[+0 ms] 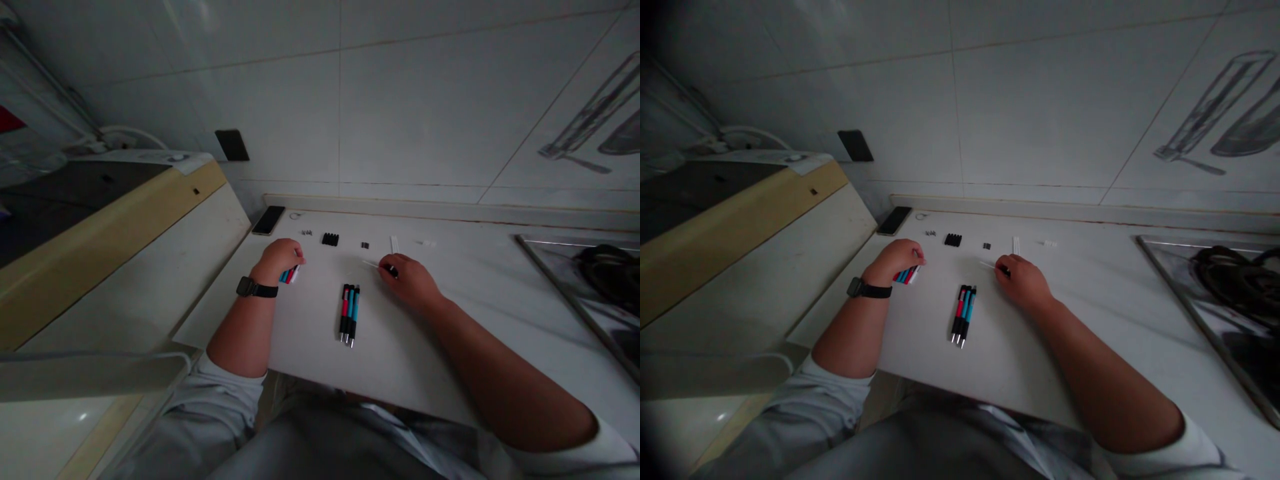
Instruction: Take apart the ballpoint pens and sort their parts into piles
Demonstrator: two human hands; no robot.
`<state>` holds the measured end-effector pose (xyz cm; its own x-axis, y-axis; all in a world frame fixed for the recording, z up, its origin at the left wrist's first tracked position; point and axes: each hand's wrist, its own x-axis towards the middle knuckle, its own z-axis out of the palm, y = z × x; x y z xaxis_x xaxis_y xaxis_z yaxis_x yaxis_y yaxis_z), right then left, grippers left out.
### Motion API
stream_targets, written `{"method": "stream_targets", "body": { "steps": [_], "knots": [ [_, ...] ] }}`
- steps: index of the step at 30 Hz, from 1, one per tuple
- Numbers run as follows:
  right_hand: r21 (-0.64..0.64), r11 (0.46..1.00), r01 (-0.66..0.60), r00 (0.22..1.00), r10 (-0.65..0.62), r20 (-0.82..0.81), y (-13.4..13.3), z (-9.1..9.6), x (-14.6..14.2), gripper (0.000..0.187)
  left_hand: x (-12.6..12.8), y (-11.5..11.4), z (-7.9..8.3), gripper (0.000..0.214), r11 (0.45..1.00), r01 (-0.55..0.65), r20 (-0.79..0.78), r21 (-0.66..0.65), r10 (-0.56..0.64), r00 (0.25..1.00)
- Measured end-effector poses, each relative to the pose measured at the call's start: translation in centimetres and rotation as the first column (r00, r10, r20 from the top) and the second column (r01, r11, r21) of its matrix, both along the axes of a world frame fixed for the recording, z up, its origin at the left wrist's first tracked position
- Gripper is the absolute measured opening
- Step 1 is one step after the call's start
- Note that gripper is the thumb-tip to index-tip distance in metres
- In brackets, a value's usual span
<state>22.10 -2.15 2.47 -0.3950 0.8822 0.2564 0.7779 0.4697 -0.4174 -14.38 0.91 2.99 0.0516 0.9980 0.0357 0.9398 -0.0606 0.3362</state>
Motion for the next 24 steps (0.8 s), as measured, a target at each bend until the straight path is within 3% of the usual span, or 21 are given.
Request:
{"method": "stream_targets", "body": {
  "steps": [6,10,16,20,24],
  "knots": [
    [-0.007,0.999,-0.031,0.973,0.029,-0.227,0.1,0.0,-0.1,0.02,-0.4,-0.3,0.4,0.012,0.999,-0.04,-0.011,-0.015,0.04,0.999],
    [-0.116,0.993,0.007,0.909,-0.054,-0.414,0.5,-0.3,-0.3,0.024,1.3,-0.7,1.4,0.012,0.993,0.01,0.064,0.115,-0.018,0.998],
    [-0.392,0.913,-0.112,0.68,-0.217,-0.7,0.7,-0.3,-1.4,0.038,8.6,-3.2,2.1,0.022,0.902,0.28,0.29,0.33,-0.379,0.879],
    [-0.497,0.837,-0.227,0.512,-0.332,-0.792,0.0,-0.3,-2.3,0.046,12.1,-4.6,1.5,0.027,0.868,0.349,0.294,0.352,-0.457,0.84],
    [-0.546,0.767,-0.338,0.375,-0.423,-0.825,-0.6,-0.5,-3.1,0.045,13.2,-4.7,0.8,0.027,0.866,0.353,0.306,0.355,-0.465,0.831]
  ]
}}
